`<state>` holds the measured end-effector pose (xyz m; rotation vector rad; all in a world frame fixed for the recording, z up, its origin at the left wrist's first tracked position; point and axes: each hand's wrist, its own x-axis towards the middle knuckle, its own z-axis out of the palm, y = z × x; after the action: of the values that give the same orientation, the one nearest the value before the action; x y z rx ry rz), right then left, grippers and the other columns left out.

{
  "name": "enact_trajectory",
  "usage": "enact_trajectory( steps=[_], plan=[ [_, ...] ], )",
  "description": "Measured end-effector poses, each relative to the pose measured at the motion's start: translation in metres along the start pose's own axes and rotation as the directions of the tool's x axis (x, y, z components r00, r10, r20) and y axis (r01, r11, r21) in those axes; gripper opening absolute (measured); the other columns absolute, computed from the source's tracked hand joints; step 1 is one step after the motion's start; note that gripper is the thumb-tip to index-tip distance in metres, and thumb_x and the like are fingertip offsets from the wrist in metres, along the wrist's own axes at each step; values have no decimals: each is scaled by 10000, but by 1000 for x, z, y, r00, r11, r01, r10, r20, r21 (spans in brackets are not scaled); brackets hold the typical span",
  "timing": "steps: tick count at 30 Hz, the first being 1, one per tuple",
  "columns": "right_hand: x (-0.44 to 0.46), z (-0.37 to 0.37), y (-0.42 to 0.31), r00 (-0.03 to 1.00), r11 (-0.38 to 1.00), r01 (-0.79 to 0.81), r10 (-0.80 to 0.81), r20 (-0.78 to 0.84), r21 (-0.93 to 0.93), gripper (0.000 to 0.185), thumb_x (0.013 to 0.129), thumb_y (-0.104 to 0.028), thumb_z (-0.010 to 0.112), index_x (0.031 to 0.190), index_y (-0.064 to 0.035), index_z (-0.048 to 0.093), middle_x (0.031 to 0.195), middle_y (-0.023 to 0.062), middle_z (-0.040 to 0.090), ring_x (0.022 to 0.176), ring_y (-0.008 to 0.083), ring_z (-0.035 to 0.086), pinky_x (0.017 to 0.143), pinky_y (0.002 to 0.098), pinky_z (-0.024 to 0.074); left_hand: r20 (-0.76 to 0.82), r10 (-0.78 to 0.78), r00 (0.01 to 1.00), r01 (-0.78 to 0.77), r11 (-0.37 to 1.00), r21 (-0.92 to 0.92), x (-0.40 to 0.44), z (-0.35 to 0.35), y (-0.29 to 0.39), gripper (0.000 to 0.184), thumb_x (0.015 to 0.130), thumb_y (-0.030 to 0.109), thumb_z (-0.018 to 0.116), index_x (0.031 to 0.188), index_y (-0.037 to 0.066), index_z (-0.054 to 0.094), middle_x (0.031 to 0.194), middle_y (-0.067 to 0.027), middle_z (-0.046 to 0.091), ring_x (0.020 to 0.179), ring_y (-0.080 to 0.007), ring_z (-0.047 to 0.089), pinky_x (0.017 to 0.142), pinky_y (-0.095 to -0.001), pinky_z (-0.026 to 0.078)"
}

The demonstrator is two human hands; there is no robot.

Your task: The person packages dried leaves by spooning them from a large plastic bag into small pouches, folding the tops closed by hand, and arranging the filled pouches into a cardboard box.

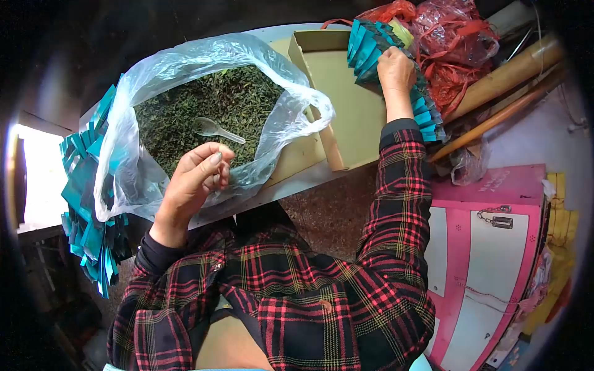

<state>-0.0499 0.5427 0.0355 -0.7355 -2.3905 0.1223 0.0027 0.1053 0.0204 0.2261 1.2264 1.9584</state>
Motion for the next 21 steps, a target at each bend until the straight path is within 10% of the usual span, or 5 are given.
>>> enact_trajectory(
  steps=[21],
  plan=[
    [-9, -10, -4, 998, 997, 7, -3, 58, -76, 175, 753, -222, 611, 851, -90, 671, 856, 195, 664, 839, 402, 626, 744, 469, 488, 24, 33, 999, -34, 998, 45, -3, 1, 1, 286, 928, 295, 596, 1041, 32, 604, 780, 9, 575, 685, -73, 519, 628, -206, 420]
  ],
)
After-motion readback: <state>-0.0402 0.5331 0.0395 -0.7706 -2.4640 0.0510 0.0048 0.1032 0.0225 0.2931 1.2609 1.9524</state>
